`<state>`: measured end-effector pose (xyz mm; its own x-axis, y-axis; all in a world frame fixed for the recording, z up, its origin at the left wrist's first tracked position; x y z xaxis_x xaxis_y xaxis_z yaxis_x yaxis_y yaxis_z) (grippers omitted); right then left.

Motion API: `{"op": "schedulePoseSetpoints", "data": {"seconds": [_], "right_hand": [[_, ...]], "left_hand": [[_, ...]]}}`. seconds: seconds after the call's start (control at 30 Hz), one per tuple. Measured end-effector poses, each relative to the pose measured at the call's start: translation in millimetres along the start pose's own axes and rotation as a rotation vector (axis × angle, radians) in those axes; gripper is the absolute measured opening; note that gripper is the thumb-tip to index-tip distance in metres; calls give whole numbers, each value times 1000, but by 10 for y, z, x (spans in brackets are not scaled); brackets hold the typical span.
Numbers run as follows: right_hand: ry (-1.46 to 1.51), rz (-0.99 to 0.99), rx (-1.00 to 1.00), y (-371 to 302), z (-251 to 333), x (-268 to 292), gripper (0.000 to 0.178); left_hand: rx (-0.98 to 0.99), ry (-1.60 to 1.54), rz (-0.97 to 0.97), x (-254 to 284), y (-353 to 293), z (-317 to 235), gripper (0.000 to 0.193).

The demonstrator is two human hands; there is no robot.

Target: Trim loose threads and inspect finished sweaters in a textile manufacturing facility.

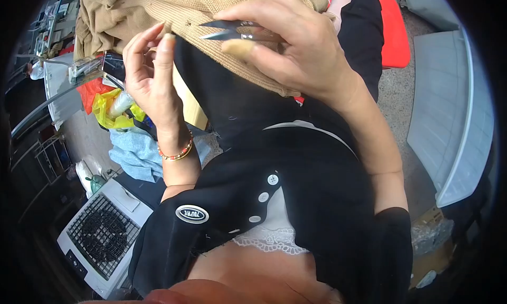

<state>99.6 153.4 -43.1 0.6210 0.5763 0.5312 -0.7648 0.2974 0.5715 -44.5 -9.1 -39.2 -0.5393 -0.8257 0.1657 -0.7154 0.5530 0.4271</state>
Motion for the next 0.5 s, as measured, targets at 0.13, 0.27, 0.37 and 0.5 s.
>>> {"op": "schedulePoseSetpoints", "data": {"seconds": [0.13,0.27,0.37,0.5], "right_hand": [[-54,64,-41,177,145,37,38],[-113,4,-4,159,2,39,36],[89,22,-242,193,63,37,39],[42,24,-246,192,70,29,41]], "left_hand": [[-38,128,54,-82,2,-12,30],[-162,225,117,-122,59,-66,40],[-258,329,139,-96,40,-116,34],[-366,347,151,-99,13,-112,27]]}}
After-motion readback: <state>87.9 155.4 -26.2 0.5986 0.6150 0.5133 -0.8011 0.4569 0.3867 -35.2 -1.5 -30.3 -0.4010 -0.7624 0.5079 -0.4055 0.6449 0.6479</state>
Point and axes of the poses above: each hand's wrist, its own y-axis towards the middle knuckle, its own x-axis out of the back of the hand, z = x × y, the point moved 4 cm from there along y, towards the middle knuckle, and after that the axes turned 12 degrees about -y, right-handed, at the moved point
